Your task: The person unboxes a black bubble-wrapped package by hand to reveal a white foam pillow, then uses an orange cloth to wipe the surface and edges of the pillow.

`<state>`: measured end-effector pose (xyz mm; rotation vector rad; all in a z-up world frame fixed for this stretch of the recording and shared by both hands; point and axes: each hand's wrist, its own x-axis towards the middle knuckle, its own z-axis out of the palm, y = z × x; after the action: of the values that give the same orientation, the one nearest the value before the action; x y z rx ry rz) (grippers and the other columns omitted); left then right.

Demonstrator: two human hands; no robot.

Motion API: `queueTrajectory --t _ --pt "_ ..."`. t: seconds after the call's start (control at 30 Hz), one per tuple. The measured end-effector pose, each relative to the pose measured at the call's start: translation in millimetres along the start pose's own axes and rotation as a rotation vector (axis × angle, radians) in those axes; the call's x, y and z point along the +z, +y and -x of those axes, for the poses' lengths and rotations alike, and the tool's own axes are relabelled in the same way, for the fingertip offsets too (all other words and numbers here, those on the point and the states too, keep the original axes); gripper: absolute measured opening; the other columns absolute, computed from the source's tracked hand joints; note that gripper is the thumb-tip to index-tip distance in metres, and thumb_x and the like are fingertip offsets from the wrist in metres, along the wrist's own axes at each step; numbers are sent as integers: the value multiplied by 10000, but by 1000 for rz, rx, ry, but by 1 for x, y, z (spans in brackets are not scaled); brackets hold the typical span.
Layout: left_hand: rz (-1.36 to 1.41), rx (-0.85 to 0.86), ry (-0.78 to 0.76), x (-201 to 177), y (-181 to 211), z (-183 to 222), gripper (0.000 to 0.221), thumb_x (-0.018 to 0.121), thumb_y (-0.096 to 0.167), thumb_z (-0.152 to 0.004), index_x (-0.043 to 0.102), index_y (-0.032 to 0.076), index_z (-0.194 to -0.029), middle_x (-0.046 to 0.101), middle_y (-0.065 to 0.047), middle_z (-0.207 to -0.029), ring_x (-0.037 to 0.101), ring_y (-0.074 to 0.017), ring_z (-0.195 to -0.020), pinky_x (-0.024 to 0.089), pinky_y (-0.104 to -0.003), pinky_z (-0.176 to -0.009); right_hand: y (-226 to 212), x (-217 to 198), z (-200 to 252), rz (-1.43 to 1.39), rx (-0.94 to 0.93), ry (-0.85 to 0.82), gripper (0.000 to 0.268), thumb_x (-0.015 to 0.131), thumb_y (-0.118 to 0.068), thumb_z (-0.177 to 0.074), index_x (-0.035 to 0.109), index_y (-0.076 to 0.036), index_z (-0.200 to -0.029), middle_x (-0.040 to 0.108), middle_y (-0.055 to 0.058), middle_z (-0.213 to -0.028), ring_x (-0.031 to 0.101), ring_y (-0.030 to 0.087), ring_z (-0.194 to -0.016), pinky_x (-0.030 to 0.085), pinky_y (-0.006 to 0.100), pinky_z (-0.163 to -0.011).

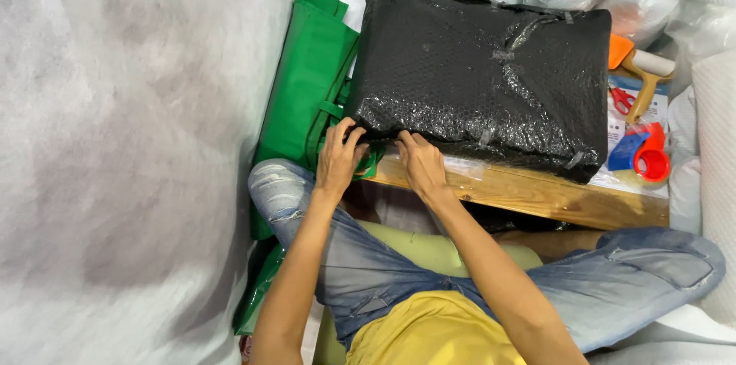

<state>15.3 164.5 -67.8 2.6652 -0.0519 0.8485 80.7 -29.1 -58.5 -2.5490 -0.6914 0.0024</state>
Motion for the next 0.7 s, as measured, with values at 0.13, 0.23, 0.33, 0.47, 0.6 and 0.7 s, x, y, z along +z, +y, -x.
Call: queueTrajectory --t 0.13,0.23,0.33,0.47,0.6,0.7 --pt "11 95 -33 7 -20 -7 201 741 175 -918 647 106 -1082 542 -51 -1133 624 -259 -1068 599 -370 -853 -4 -2 1 -8 13 -3 130 541 -312 -1049 597 -207 -1100 640 65 -852 733 362 -793 606 488 -701" --pt "-73 208 -13 14 -34 -12 139 742 263 -938 649 162 -958 538 23 -1049 618 -183 -986 571 -307 -771 -8 -6 1 -33 31 14 114 559 -288 -1051 606 -194 -1094 665 89 -856 737 366 -812 607 488 -697" --pt "-114 256 -24 18 -36 -15 136 737 285 -933 630 200 -931 513 48 -1025 587 -171 -961 547 -290 -743 -8 -5 2 -23 44 22 115 571 -281 -1044 612 -188 -1097 675 84 -860 741 359 -811 608 485 -700" --pt "-89 274 -46 18 -33 -17 249 798 340 -820 647 199 -959 503 25 -1011 585 -210 -963 543 -315 -734 -6 -1 0 -34 69 4 126 564 -299 -1049 605 -191 -1099 684 79 -866 743 362 -801 608 493 -704" --pt "-101 299 -52 20 -34 -17 139 733 259 -898 621 179 -922 500 15 -981 589 -224 -948 543 -313 -750 -11 1 -4 -10 84 22 135 577 -306 -1034 593 -195 -1109 698 90 -882 744 382 -789 611 517 -710" --pt "47 219 -47 22 -36 -18 160 762 233 -882 625 152 -869 502 26 -940 604 -216 -912 551 -303 -752 -12 2 -4 26 81 60 167 612 -302 -1013 588 -173 -1118 706 105 -880 746 394 -758 611 525 -686"
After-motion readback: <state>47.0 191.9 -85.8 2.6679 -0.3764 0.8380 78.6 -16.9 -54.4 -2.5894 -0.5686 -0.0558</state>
